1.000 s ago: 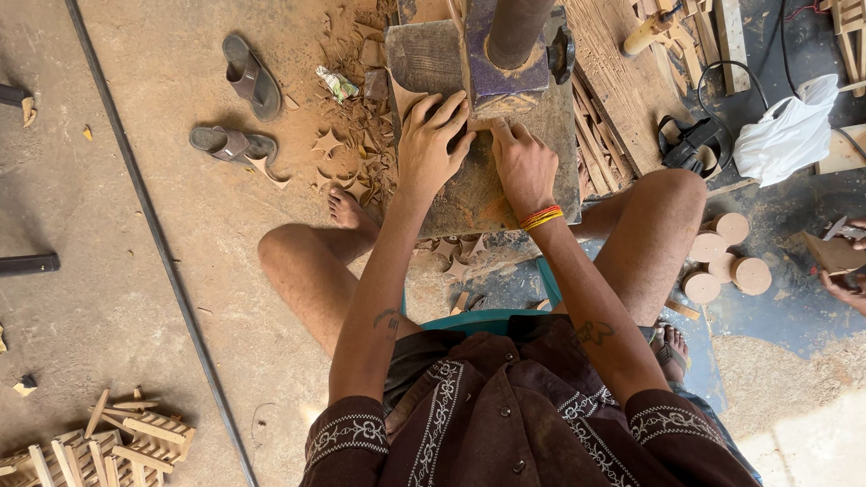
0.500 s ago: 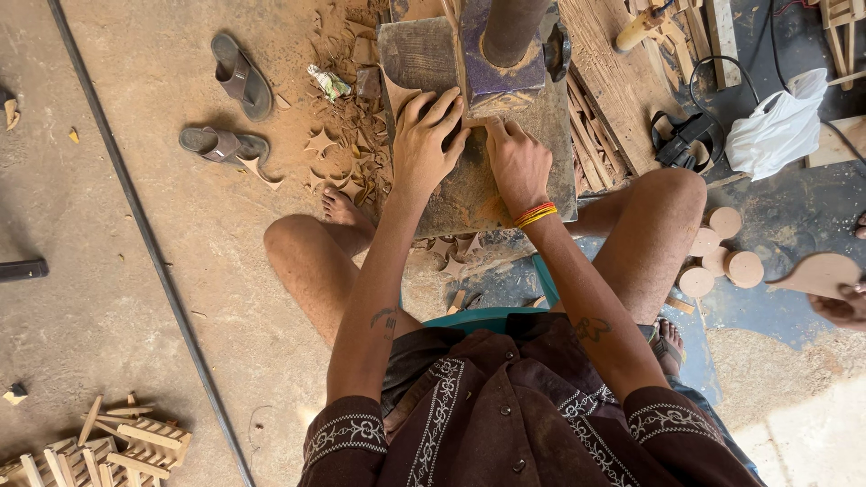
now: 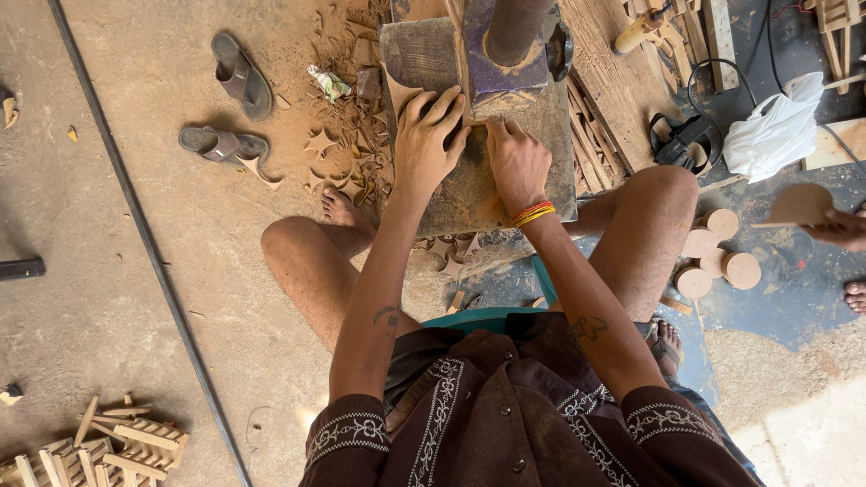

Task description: The person uses a vertical spindle sander to shape small wooden pieces. They hold each piece against the rotating spindle with both hands, rotating it to smooth the edges, then set the finished piece aside and pick up another.

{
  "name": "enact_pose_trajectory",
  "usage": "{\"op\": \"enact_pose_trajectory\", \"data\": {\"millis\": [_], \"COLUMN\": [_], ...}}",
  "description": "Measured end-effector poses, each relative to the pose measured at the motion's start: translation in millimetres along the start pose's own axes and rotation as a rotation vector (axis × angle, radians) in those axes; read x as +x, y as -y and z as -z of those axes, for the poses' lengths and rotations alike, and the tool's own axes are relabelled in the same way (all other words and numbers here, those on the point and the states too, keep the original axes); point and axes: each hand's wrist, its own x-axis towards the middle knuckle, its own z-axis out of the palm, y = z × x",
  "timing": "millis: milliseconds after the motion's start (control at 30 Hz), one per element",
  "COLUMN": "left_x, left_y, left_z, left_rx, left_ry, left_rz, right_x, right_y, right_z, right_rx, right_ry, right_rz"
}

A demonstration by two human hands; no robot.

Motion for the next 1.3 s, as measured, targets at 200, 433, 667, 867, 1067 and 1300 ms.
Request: {"op": "enact_pose_trajectory", "data": {"millis": [200,433,667,867,1067,1300], "left_x": [2.8,-1.2,-2.5,-4.1,-0.8,18.4], "left_y": [-0.5,1.8,16.1,21.3,13.3,1.7], "left_z": [-2.6,-5.1,-30.2,-32.9,-19.5,-25.0], "left_rx": [-0.001,0.017,0.177,0.357,0.266,0.157], "left_ry": [-0.001,-0.005,-0.129,-0.147,-0.103,-0.045], "left_rz": [-0.005,-0.031,0.146,0.478,0.578,0.606], "right_x": [-0.7,-12.9,-71.2,-111.7,-147.4,-137.4], "right_y": [-6.8,-8.0,-14.0,-14.7,-111.8,-328.1], "right_z": [-13.8,-18.6,10.5,29.5,84.8,73.3], "right_rx": [-0.037,-0.044,0.025,0.139,0.366,0.587], "right_ry": [-0.063,-0.119,-0.194,-0.074,-0.173,-0.435], "right_rz": [0.014,0.007,-0.083,0.036,0.031,-0.867]}}
